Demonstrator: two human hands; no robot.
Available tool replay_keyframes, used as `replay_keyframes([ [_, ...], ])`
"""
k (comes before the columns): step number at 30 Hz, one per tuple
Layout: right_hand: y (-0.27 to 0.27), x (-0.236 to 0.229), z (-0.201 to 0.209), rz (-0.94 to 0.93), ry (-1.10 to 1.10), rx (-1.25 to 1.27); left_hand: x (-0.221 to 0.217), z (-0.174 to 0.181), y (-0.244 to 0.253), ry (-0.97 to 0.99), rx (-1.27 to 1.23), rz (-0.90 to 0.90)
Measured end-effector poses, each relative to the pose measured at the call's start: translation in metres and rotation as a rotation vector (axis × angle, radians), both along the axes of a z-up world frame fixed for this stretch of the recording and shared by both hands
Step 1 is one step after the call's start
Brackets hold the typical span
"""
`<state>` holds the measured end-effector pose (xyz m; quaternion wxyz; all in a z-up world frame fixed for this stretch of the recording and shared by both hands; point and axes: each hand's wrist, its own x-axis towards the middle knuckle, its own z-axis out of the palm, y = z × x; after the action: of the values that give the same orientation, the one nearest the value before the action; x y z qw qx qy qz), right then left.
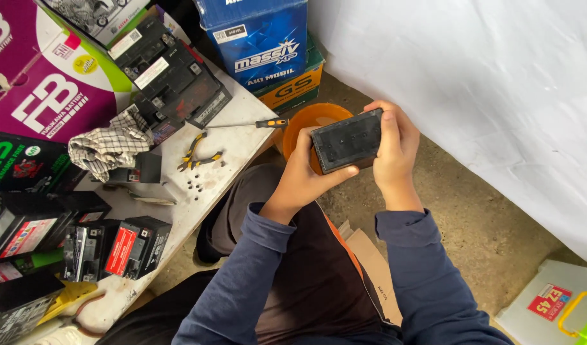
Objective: Inspecting an electronic device and cleaning it with a brush
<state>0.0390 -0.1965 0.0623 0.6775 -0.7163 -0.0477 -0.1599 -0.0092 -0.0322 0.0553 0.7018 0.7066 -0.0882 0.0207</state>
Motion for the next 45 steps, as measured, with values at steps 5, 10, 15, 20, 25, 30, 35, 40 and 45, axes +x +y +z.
replay_keyframes([
  [5,-0.003,0.006,0.024,-0.006,-0.1,0.026,0.008,0.022,-0.002,-0.068,0.041,-0.043],
  [10,-0.004,0.011,0.031,-0.034,-0.131,0.029,0.016,0.048,0.001,-0.09,0.088,-0.085],
  [15,-0.005,0.013,0.032,-0.076,-0.149,0.139,0.024,0.063,0.007,-0.144,0.204,-0.146],
  [20,-0.006,0.0,0.047,-0.042,-0.106,0.171,0.017,0.078,0.009,-0.168,0.254,-0.164],
  [25,-0.006,-0.01,0.056,-0.009,-0.056,0.203,0.009,0.092,0.016,-0.166,0.351,-0.192],
  [30,-0.012,-0.014,0.054,-0.033,0.022,0.379,-0.007,0.109,0.032,-0.174,0.4,-0.164],
  [35,-0.019,-0.008,0.045,-0.012,0.037,0.5,-0.003,0.125,0.056,-0.138,0.345,-0.149],
  [40,-0.021,-0.002,0.04,-0.008,0.051,0.533,-0.003,0.142,0.055,-0.094,0.293,-0.116],
  [45,-0.02,0.006,0.038,-0.019,0.044,0.494,-0.008,0.161,0.056,-0.064,0.514,-0.099],
])
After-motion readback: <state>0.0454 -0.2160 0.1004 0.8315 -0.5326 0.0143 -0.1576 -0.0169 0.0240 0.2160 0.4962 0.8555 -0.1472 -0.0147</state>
